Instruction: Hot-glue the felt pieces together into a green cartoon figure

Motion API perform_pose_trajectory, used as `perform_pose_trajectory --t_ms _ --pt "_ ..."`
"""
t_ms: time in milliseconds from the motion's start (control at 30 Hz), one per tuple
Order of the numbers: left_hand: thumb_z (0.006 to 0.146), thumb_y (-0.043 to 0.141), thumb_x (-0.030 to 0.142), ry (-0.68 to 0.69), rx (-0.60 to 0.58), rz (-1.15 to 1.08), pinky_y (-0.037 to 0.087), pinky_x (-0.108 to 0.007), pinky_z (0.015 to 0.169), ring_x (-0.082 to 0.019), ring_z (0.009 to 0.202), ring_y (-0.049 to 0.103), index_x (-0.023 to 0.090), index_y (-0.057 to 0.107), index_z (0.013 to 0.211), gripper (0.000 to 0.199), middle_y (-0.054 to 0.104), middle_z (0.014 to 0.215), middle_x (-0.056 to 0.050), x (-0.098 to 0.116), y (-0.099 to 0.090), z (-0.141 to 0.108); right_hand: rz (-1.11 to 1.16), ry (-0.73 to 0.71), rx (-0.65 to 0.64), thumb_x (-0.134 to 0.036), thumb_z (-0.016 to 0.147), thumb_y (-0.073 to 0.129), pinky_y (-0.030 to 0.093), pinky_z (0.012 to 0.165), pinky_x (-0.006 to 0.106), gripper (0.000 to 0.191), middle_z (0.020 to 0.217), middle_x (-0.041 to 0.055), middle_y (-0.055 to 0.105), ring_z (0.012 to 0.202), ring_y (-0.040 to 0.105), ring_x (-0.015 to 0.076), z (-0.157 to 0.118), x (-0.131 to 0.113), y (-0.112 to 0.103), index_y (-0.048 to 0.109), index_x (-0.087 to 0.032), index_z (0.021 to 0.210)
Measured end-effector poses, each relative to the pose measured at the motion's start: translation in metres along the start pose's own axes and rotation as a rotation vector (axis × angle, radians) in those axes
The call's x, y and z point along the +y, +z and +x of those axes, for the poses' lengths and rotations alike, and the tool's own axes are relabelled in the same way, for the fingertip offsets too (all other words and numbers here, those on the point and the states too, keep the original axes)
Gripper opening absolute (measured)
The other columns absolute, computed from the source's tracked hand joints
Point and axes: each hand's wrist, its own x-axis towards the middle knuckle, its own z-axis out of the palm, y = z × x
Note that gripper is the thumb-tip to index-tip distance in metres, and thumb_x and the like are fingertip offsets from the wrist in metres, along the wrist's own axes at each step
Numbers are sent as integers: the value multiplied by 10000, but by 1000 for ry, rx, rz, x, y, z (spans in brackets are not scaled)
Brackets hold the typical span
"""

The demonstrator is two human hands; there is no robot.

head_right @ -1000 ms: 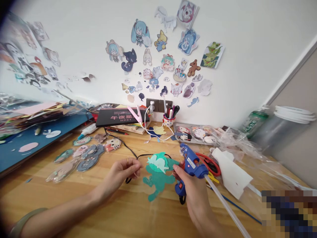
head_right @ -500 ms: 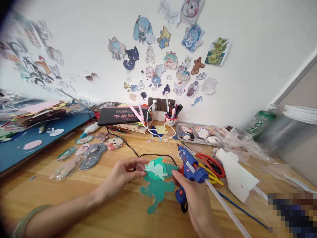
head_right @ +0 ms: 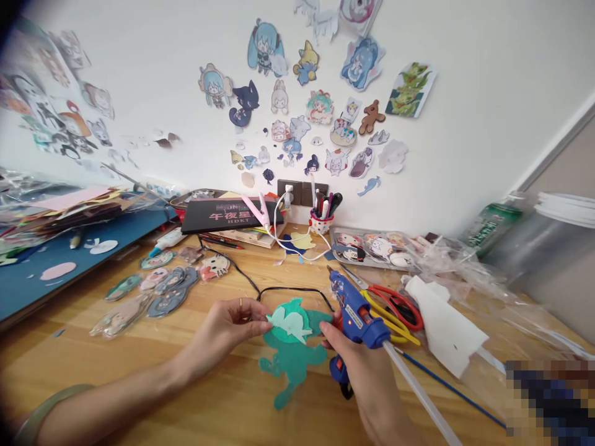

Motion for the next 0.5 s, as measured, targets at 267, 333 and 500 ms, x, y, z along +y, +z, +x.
perform_pose_trajectory --t_ms 267,333,500 --pt "668 683 298 -64 -120 21 366 -214 569 -108 615 519 117 574 734 221 582 676 2 0 1 -2 -51 26 18 -360 596 747 415 476 214 312 669 -46 620 593 578 126 0 0 -4 585 -215 820" --pt "699 656 363 -78 -181 53 349 -211 547 -104 598 500 119 569 761 267 569 678 3 1 0 -6 -40 35 3 -362 594 747 432 515 218 313 686 -47 629 610 576 123 1 -1 -6 594 -217 823" --pt "835 494 389 145 -257 355 394 -249 685 -145 769 520 153 562 842 245 581 811 -25 8 -3 -20 -83 71 -15 -371 571 755 444 532 229 311 659 -27 636 604 571 132 0 -8 -11 606 -197 781"
